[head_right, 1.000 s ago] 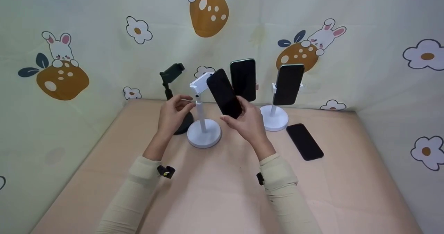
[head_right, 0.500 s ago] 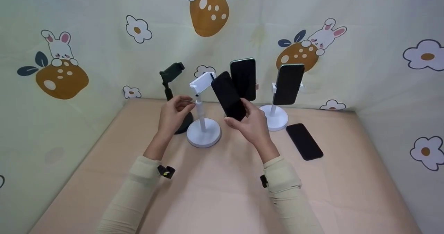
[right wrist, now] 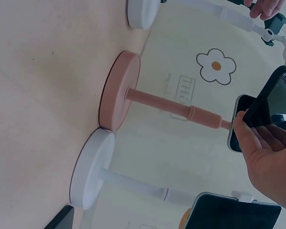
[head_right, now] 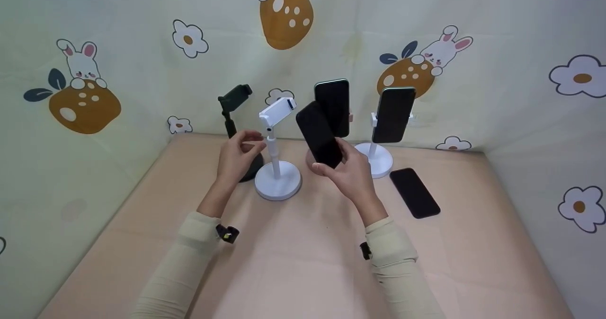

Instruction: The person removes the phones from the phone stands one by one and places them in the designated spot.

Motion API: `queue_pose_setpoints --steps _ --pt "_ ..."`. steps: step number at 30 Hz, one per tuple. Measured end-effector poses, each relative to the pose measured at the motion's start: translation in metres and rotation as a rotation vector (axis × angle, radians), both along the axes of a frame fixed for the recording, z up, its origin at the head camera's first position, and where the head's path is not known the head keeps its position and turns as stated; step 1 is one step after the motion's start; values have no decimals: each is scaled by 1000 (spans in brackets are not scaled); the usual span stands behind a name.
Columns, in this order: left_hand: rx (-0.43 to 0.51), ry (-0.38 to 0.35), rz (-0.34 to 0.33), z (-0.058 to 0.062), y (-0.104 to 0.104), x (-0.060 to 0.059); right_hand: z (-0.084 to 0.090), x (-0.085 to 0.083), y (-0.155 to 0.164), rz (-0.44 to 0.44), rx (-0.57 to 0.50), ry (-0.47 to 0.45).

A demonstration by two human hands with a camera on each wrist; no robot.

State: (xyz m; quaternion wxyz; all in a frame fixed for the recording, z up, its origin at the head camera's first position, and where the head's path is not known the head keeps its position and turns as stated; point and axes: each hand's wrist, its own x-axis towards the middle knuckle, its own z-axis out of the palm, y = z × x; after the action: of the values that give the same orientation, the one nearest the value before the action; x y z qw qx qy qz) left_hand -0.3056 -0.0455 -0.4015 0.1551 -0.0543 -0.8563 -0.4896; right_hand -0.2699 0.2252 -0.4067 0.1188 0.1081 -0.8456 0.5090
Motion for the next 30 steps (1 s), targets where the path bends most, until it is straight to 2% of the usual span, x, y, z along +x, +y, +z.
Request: queue_pose_setpoints --steps 15,24,30 --pt "-44 -35 31 -3 1 -3 -4 5 13 -27 -2 7" --pt "-15 -62 19 -7 7 -6 -2 10 19 -33 5 28" --pt "-15 -86 10 -10 14 -10 -3 13 25 -57 26 1"
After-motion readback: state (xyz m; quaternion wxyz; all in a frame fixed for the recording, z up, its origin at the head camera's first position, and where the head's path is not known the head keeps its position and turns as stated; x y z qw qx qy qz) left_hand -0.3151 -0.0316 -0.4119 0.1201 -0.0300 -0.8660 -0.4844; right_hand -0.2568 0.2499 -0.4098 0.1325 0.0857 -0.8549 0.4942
